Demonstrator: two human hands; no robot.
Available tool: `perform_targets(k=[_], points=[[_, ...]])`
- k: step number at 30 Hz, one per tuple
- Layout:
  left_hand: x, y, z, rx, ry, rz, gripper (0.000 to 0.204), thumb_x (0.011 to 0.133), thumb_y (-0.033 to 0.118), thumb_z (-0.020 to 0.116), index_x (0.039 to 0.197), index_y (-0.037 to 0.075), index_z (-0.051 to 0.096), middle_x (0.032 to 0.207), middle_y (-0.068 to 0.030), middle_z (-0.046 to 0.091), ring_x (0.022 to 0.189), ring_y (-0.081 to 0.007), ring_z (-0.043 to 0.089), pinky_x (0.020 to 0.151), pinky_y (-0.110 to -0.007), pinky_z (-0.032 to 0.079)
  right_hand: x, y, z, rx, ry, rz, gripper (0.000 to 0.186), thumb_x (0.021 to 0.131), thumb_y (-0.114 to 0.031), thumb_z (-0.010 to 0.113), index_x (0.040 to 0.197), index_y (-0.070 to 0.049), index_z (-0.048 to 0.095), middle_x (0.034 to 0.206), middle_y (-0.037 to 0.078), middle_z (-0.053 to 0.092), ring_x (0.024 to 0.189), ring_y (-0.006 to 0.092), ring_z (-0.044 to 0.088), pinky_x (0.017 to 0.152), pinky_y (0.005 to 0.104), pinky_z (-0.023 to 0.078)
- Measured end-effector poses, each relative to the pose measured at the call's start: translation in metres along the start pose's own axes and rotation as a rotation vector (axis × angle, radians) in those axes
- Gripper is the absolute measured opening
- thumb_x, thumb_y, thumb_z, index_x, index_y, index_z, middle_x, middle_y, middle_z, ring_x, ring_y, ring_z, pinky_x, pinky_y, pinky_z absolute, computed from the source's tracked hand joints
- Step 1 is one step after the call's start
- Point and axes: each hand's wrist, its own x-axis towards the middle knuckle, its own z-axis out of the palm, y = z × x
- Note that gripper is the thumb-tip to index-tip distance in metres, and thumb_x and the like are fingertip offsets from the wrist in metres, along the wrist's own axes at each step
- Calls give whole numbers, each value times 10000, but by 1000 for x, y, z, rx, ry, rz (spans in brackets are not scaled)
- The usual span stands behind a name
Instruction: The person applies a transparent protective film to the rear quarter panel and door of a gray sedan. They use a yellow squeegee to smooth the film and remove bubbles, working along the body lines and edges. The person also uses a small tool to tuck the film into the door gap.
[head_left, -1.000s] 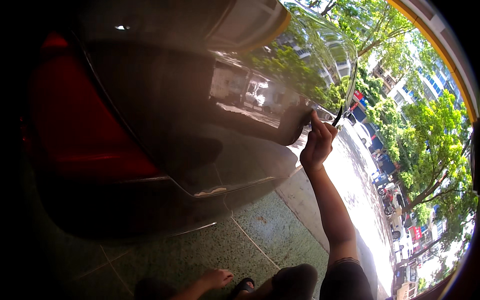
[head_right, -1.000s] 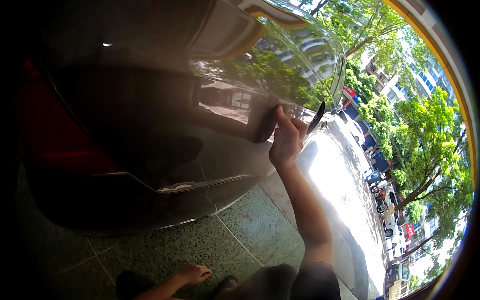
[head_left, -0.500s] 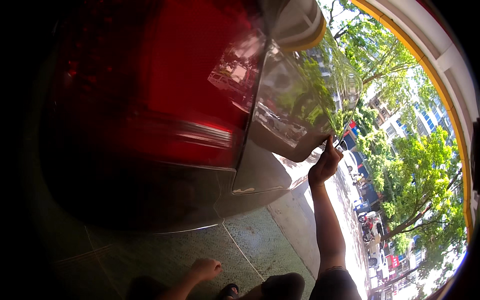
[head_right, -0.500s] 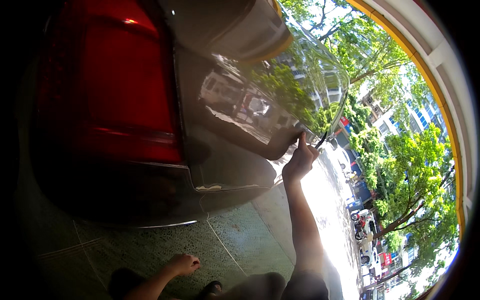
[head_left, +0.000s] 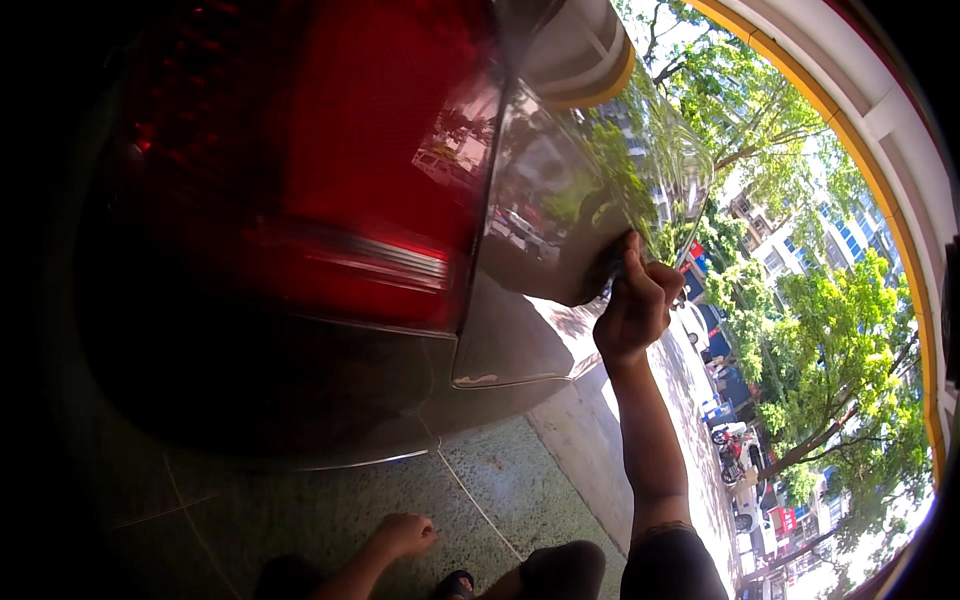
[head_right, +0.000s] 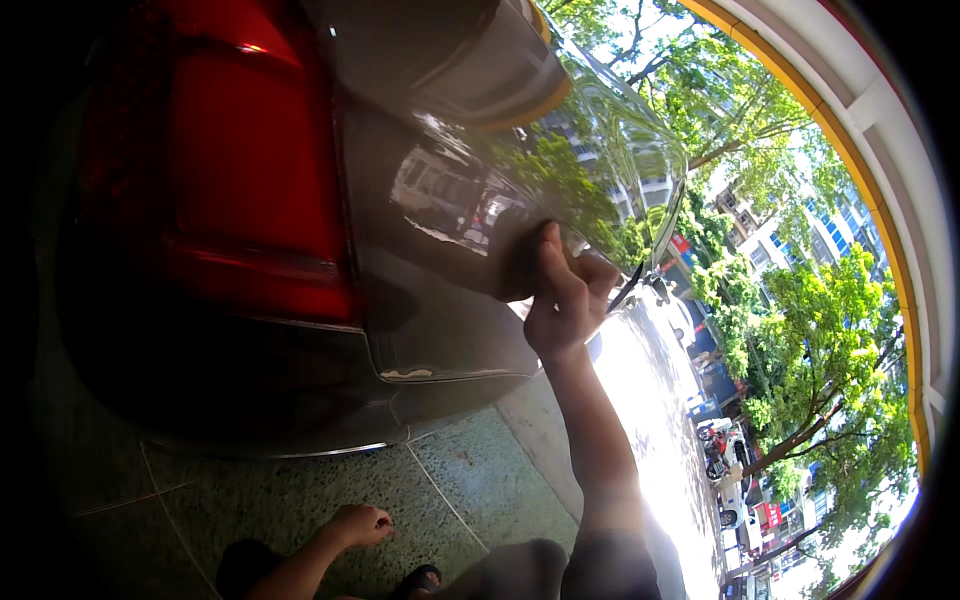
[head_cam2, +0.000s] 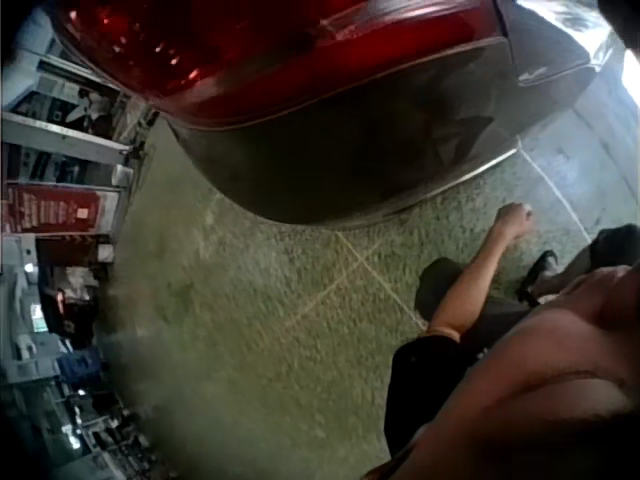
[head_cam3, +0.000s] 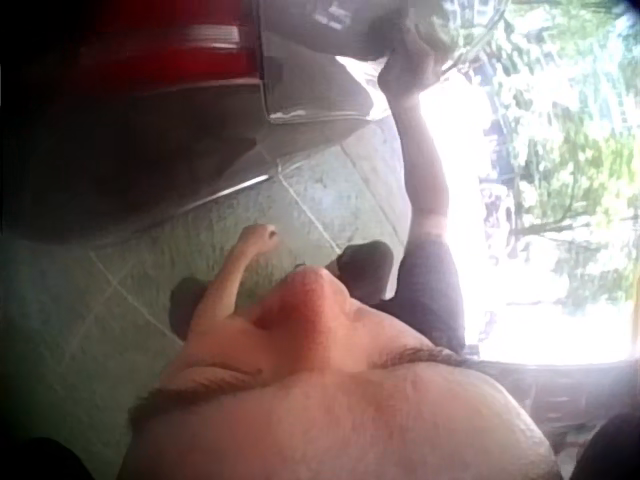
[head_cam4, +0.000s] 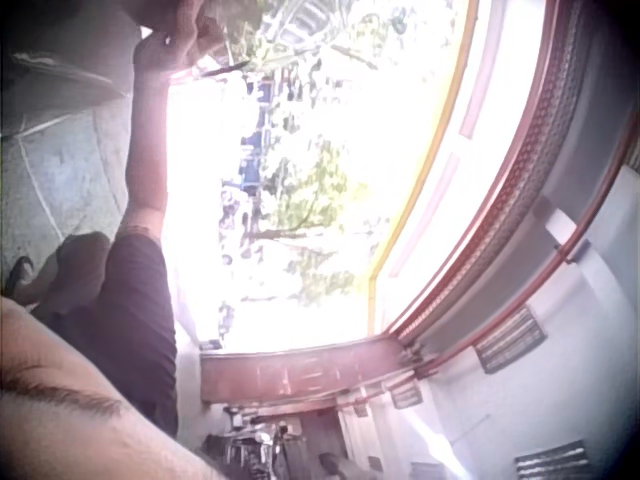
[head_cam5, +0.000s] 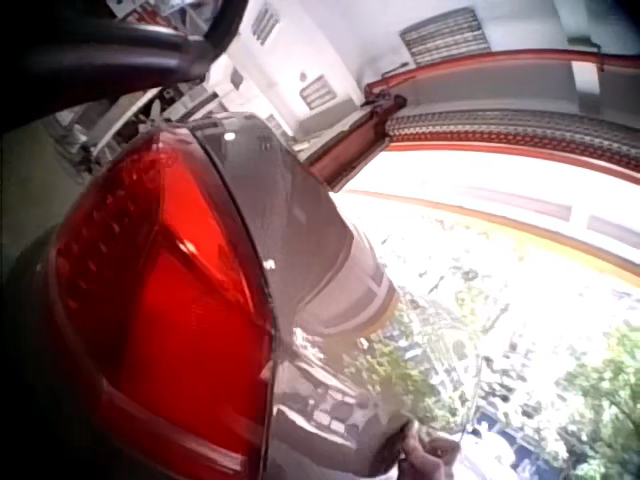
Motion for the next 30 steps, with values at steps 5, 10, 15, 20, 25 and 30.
perform_targets(k=[5,10,15,20,25,30], points=[[15,12,0,41,-132,-36,460,1036,511,600,1321,176,735,1190,-63,768,1085,-271,726,951,-460,573,49,-39,7,113,54,-53,308,871,5,750,1162,-93,772,1243,67,797,848,173,571,742,279,457],[15,22,6,58,-187,-64,410,989,492,637,1246,196,758,1153,-76,778,1075,-298,735,948,-474,579,23,-21,1,87,107,-25,303,850,-37,770,1142,-119,772,1197,14,813,743,144,556,720,271,456],[8,31,7,5,-164,-94,368,952,474,669,1173,204,787,1116,-81,790,1074,-323,739,951,-485,578,-41,14,-14,-59,69,127,401,806,-10,836,1182,-130,763,1183,18,814,738,155,566,702,292,466],[2,32,9,-10,-178,-126,348,941,451,685,1144,188,789,1087,-98,791,1055,-326,743,935,-481,579,-110,47,-33,-152,4,379,477,859,83,755,1308,-76,739,981,41,770,788,210,571,766,351,496],[-22,11,-2,-107,-89,-245,331,924,413,709,1101,146,792,1045,-135,788,1009,-348,748,905,-475,582,-103,45,-18,-108,130,525,455,910,107,691,1337,-44,727,1004,83,768,831,230,574,794,351,512],[-43,7,-11,-136,70,-191,312,918,389,714,1069,128,794,1003,-157,785,963,-376,749,878,-480,585,-72,70,-16,-72,134,369,378,973,86,627,1333,-1,707,1061,100,740,880,225,613,813,332,538]])
